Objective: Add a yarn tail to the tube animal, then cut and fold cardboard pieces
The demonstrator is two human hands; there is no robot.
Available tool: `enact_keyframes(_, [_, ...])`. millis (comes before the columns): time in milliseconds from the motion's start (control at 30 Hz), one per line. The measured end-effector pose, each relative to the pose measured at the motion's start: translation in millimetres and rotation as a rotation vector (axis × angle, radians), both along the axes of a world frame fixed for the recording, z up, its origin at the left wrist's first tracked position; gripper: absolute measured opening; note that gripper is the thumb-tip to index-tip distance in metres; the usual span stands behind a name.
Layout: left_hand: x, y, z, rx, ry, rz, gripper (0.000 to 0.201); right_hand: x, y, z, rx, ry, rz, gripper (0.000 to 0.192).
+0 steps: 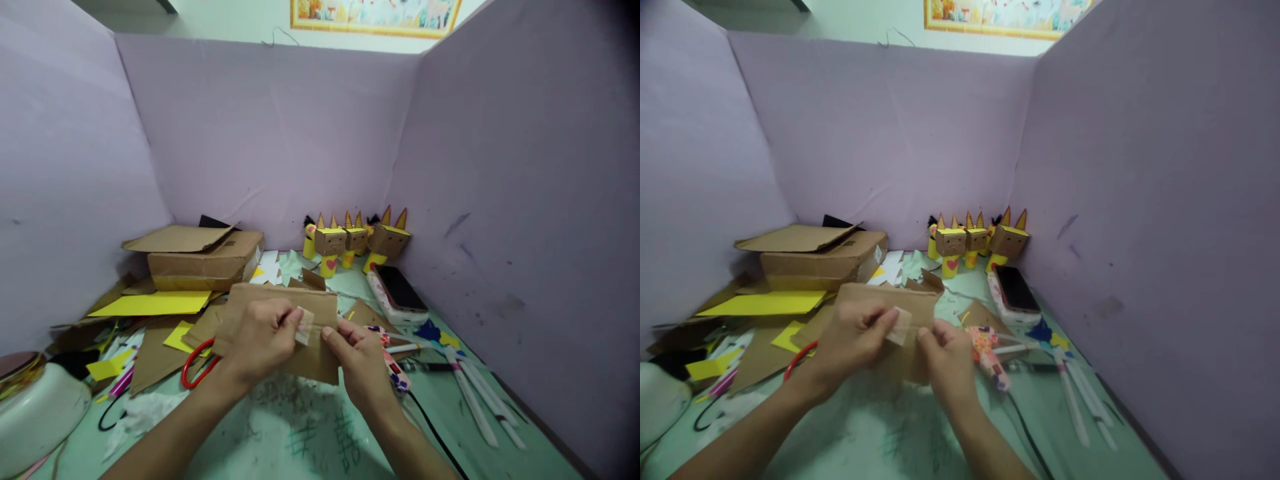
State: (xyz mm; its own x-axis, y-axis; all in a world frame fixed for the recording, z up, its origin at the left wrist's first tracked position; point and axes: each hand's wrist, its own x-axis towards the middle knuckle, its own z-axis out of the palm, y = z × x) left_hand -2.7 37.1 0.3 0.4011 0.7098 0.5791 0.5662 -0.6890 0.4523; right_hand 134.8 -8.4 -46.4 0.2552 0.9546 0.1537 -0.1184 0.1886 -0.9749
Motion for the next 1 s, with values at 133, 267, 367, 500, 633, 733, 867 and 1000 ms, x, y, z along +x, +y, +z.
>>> enact_keyframes(133, [-5, 6, 2.6, -0.084, -0.082, 0.056, 0.036, 0, 0, -2.0, 0.057, 0.023, -0.111, 0.019])
enact_keyframes(267, [-22, 22, 11.5, -0.135, -0.162, 0.167, 0.033, 3, -2, -0.8, 0.080, 0.078, -0.191, 0.020])
enact_keyframes(367, [-50, 41, 26.3, -0.090, -0.309, 0.353, 0.024, 13, 0, -0.5, 0.044, 0.165, -0.269, 0.017])
enact_keyframes(500, [-85, 53, 49.3, -0.347, -0.385, 0.312, 0.021, 20, 5, 0.9, -0.035, 0.301, -0.250, 0.024])
enact_keyframes(633, [-85, 37, 57.1, -0.449, -0.483, -0.010, 0.027, 17, 8, 2.2, -0.058, 0.337, -0.262, 0.022])
enact_keyframes(733, [-71, 23, 53.6, -0.437, -0.679, -0.177, 0.017, 16, 8, 0.9, -0.074, 0.321, -0.256, 0.021])
enact_keyframes(867, [-56, 20, 47.0, -0.647, -0.604, -0.324, 0.010, 18, 7, -3.1, -0.078, 0.261, -0.209, 0.020])
enact_keyframes(1000, [-46, 19, 39.7, -0.665, -0.306, -0.265, 0.008, 9, 8, -12.2, -0.140, 0.175, -0.067, 0.020])
